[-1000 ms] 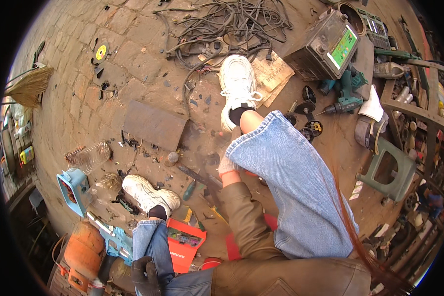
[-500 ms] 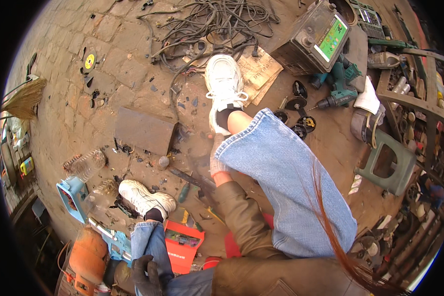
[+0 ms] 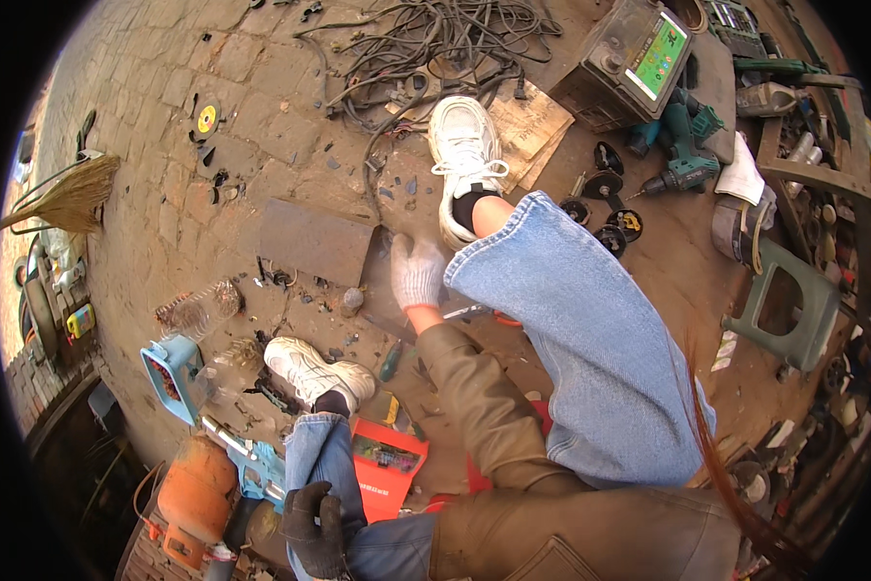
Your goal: The person uses a small metal file to smooth a small metal component held in their left hand. They then switch to using pliers to grip and adjust the same component. The work is performed while seated on a low stool in a cluttered workshop environment.
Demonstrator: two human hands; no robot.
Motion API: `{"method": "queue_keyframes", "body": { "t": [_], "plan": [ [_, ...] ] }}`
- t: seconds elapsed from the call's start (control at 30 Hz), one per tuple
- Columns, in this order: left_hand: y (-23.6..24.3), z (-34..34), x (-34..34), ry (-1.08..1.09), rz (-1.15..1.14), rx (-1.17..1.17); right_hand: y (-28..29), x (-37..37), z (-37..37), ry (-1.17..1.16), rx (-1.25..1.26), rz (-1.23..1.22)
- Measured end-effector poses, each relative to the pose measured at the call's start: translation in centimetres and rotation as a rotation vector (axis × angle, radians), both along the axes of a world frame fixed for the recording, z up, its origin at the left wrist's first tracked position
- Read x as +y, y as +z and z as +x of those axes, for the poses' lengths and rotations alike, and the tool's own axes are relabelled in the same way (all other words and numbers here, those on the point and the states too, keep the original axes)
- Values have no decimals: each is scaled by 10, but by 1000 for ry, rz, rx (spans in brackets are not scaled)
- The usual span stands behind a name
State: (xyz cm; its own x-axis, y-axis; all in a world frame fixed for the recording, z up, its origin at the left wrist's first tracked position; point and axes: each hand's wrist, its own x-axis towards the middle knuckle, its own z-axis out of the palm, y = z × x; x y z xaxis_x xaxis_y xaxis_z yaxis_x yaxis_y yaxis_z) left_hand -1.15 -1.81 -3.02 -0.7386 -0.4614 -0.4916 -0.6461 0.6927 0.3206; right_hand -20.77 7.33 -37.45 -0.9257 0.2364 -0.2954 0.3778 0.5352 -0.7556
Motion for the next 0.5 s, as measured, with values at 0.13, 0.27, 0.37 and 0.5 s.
{"method": "queue_keyframes", "body": {
  "t": [0.13,0.27,0.37,0.5],
  "plan": [
    [10,5,6,-38,3,20,-24,-35,-59,-11,194,34],
    [10,9,-1,117,122,-203,-56,-57,-111,83,249,337],
    [3,8,-11,43,117,-199,-74,-64,-120,168,156,461],
    [-2,11,-9,138,136,-140,-74,-63,-100,184,253,548]
  ]
}}
